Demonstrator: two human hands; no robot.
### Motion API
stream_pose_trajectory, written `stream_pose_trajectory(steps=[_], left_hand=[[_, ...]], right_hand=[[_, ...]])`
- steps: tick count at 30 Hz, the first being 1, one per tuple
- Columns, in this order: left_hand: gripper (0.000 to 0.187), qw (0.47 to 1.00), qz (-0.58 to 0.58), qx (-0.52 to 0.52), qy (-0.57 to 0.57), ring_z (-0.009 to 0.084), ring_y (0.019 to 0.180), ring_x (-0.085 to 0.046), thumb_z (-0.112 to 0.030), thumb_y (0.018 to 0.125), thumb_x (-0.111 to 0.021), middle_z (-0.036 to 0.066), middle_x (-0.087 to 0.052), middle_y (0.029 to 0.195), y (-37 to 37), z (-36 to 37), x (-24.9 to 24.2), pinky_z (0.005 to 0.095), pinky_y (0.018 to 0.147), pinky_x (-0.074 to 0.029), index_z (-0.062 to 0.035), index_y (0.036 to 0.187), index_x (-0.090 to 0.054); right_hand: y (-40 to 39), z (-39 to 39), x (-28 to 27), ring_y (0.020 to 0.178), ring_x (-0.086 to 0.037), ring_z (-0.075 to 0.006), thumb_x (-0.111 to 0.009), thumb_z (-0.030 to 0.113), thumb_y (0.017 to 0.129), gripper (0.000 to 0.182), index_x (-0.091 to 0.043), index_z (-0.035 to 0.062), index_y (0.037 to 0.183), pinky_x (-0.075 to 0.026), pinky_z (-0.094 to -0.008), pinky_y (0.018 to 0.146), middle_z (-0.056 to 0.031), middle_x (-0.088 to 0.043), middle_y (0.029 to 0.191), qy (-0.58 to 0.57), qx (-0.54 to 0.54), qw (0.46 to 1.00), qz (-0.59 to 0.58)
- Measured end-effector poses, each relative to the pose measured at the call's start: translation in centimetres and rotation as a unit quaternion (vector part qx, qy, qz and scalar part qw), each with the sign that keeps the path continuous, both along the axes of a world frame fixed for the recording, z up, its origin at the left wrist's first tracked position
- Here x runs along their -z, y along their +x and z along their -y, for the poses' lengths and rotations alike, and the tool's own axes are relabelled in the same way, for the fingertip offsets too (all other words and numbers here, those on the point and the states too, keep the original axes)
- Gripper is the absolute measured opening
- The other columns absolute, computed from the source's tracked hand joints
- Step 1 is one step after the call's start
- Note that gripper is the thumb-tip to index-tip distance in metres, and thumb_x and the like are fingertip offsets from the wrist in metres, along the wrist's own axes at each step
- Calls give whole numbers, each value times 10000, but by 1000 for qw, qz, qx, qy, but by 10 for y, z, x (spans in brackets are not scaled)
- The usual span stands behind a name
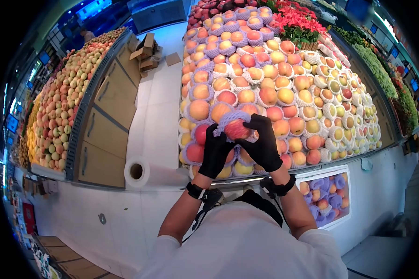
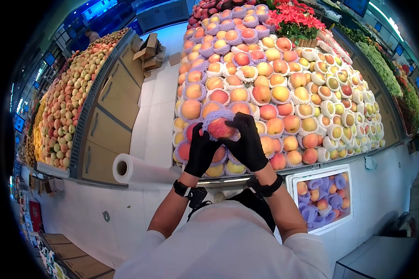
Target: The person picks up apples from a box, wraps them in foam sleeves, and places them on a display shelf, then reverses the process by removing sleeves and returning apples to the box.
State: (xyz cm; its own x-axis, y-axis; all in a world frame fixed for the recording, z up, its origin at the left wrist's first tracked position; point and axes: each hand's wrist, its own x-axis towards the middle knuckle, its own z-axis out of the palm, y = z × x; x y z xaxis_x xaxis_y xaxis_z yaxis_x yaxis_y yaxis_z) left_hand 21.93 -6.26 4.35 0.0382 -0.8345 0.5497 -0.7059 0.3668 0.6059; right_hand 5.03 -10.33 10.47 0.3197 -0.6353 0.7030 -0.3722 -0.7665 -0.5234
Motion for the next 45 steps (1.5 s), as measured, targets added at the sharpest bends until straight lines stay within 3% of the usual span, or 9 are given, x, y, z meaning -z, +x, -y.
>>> stream_pose_trajectory(steps=[8,13,18,20,22,25,28,34,45], left_hand=[[440,864,-490,97,67,312,1055,-543,-43,779,-724,216,-418,1237,-1,0,33,355,847,-498,14,1153,-501],[381,992,-121,-28,22,355,1043,-509,11,747,-688,206,-438,1183,2,-3,16,390,880,-455,-17,1097,-542],[327,980,-197,15,-1,360,987,-504,30,729,-667,193,-464,1111,-5,-6,21,392,843,-441,-10,1030,-546],[292,901,-426,75,38,352,977,-503,36,737,-654,187,-464,1095,-8,-4,31,388,832,-439,-9,1007,-551],[246,649,-740,153,90,347,968,-503,38,758,-632,181,-462,1081,-15,-9,19,384,825,-436,-8,988,-559],[188,899,-430,68,36,267,969,-518,-1,834,-589,126,-472,1052,-7,-14,24,355,806,-449,-28,1014,-540],[154,997,-76,-21,-9,167,983,-535,-47,912,-534,73,-466,1028,3,-24,16,288,796,-491,-25,1054,-479],[186,747,-647,106,112,176,957,-577,-122,928,-562,56,-550,1017,-4,-34,4,314,811,-506,-29,1078,-501],[203,725,-669,66,148,206,888,-630,-204,971,-517,68,-562,954,21,-39,25,323,752,-545,-40,1090,-513]], right_hand=[[16,-31,6,808,-544,-208,-765,35,689,557,-589,84,1214,-458,-305,738,-77,-549,920,202,-1,978,41],[25,-21,23,862,-558,-128,-751,82,765,496,-528,62,1208,-484,-263,740,-48,-562,1031,279,-35,930,237],[20,-22,31,893,-570,-123,-758,130,782,511,-495,-14,1196,-493,-269,784,-63,-551,1074,341,86,902,250],[14,-25,23,945,-590,-146,-704,175,835,454,-511,-47,1181,-492,-277,827,-96,-582,1074,442,4,854,276],[11,-30,9,1002,-593,-163,-637,193,892,423,-504,-52,1210,-485,-291,879,-120,-594,1118,546,-113,779,288],[12,-34,10,1004,-599,-174,-668,263,856,435,-561,-39,1152,-494,-307,849,-106,-639,1029,562,-103,777,263],[20,-34,19,1013,-604,-202,-721,257,800,502,-551,-32,1174,-492,-328,870,-121,-635,1055,443,-89,870,195],[30,-25,18,1073,-572,-241,-847,281,637,759,-490,-14,1237,-472,-348,908,-153,-581,1155,269,29,960,74],[42,-27,15,1124,-525,-293,-865,209,606,839,-415,5,1284,-443,-375,958,-163,-513,1202,97,112,989,13]])
